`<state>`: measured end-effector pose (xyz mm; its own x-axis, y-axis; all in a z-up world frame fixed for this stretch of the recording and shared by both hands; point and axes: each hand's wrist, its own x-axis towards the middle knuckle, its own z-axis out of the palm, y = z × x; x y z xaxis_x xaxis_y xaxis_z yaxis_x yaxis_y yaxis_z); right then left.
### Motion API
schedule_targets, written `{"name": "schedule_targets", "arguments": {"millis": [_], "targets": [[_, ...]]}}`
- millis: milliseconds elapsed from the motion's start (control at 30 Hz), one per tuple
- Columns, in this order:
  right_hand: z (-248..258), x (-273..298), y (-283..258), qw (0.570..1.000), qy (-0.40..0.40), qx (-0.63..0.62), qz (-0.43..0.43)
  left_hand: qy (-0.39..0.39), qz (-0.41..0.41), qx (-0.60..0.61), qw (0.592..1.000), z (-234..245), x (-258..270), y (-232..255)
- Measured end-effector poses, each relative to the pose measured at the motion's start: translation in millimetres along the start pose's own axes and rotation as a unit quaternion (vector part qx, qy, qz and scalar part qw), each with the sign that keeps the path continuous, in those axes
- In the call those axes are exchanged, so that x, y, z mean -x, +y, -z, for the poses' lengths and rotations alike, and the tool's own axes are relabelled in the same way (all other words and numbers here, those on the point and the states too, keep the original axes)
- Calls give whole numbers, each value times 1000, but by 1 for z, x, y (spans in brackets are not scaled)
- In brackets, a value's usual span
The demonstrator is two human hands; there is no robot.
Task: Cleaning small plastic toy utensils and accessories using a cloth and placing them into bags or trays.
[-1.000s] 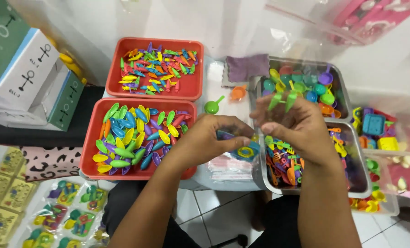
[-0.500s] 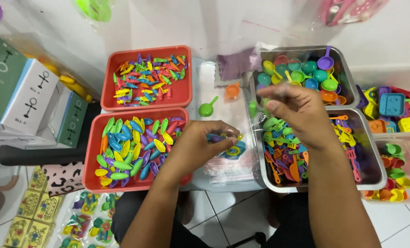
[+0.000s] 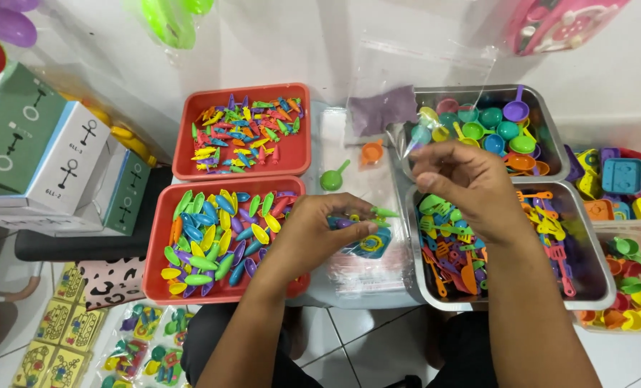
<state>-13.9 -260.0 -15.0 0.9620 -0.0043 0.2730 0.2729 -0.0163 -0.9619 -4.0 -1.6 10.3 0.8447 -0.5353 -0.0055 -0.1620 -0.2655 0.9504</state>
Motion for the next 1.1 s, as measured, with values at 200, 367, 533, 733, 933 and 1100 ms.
{"name": "schedule_targets", "arguments": {"millis": [200, 367, 533, 733, 933, 1100], "targets": [[-14, 3, -15, 989, -110, 82, -49, 4, -8, 10, 1000, -1, -1, -5], [-11, 4, -3, 989, -95, 65, -91, -3, -26, 41, 999, -2, 2, 1], [-3, 3, 9, 991, -86, 35, -99, -20, -36, 75, 996, -1, 2, 1], [-7, 1, -2, 988, -132, 61, -55, -34, -30, 57, 997, 2, 1, 1], [-3, -1, 1, 992, -120, 43, 10, -35, -20, 116, 992, 0, 1, -4], [-2, 1, 6, 998, -54, 29, 18, -75, -63, 162, 982, -4, -4, -21]]}}
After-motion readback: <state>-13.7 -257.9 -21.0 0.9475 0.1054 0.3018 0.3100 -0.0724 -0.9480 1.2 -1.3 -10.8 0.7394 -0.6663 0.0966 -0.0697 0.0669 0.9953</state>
